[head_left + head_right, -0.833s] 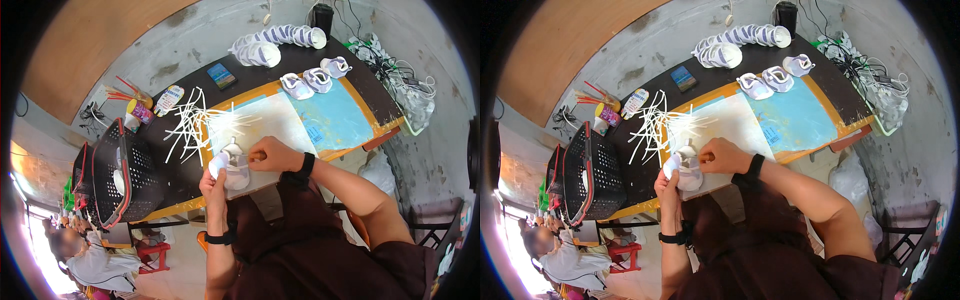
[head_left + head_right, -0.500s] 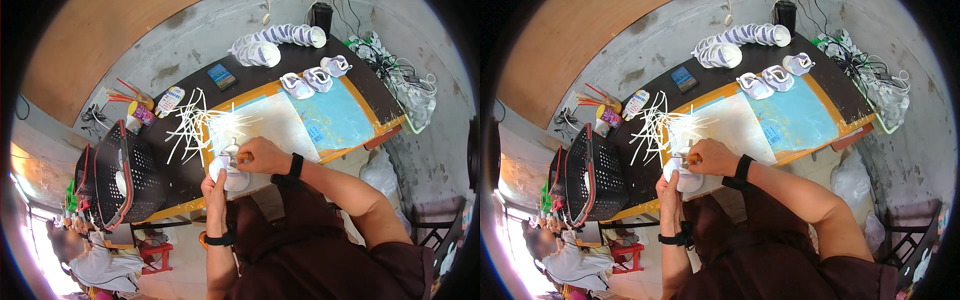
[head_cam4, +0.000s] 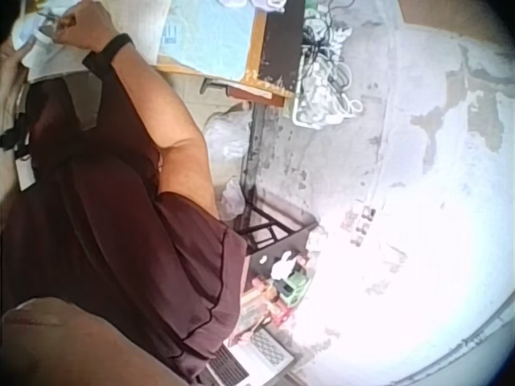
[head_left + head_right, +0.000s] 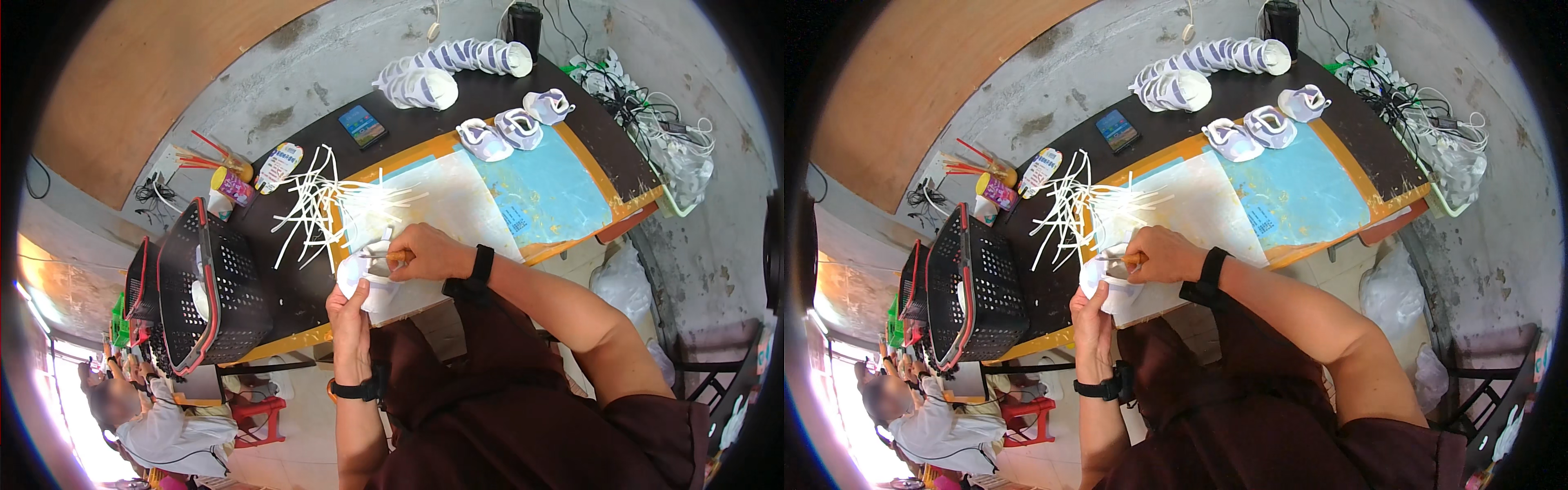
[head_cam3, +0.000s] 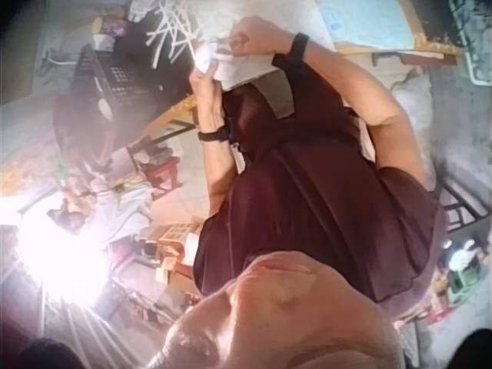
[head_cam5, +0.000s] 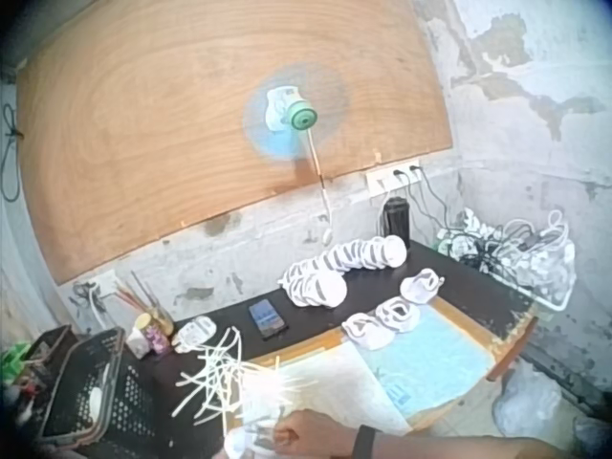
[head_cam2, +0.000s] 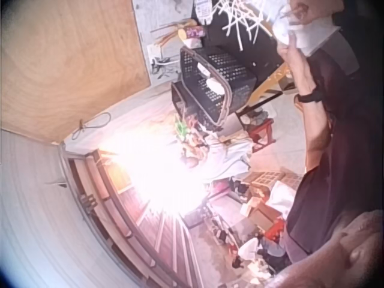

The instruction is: Stitching or threading components of a shoe upper using a manual tool.

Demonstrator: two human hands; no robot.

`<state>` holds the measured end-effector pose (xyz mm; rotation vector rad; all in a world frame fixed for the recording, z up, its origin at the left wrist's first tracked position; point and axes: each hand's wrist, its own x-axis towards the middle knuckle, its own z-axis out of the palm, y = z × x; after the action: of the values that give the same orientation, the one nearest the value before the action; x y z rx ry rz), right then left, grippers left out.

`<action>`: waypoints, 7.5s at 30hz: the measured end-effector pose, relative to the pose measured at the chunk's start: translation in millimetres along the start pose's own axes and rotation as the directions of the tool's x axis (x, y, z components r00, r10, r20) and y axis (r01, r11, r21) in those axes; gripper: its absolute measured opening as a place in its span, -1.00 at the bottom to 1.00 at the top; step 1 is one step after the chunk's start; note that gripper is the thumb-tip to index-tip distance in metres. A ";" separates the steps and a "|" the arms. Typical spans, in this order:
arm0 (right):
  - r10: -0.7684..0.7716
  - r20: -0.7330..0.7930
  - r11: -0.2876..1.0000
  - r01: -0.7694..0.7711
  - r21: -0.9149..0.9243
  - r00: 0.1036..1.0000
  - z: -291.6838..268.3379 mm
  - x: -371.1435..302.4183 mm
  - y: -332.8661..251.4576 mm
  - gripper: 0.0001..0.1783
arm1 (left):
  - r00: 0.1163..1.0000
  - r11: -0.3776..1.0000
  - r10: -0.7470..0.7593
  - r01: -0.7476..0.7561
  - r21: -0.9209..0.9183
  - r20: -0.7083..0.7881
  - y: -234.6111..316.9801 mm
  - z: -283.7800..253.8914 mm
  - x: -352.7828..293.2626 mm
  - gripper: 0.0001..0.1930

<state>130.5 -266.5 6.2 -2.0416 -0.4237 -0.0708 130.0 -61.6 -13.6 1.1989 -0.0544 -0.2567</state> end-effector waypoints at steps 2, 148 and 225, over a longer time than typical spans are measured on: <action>-0.001 -0.003 0.999 0.001 0.043 1.000 2.8 -0.7 1.9 -0.79 | 1.000 0.998 0.007 -0.008 -0.066 -0.014 0.1 -0.2 0.8 -0.71; -0.215 -0.206 0.975 0.223 0.014 0.955 7.2 -30.3 -46.4 -0.79 | 1.000 0.967 0.006 -0.002 0.255 -0.015 39.8 -1.0 -32.5 -0.79; 0.185 0.026 0.858 -0.148 -0.492 0.982 40.9 -9.1 -56.7 -0.81 | 0.820 0.444 0.572 -0.338 0.830 0.027 -23.0 -4.1 -16.0 -0.79</action>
<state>98.3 -209.3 31.7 -2.5831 -0.2877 0.0040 111.2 -62.0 -34.9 2.0868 -0.3000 0.5018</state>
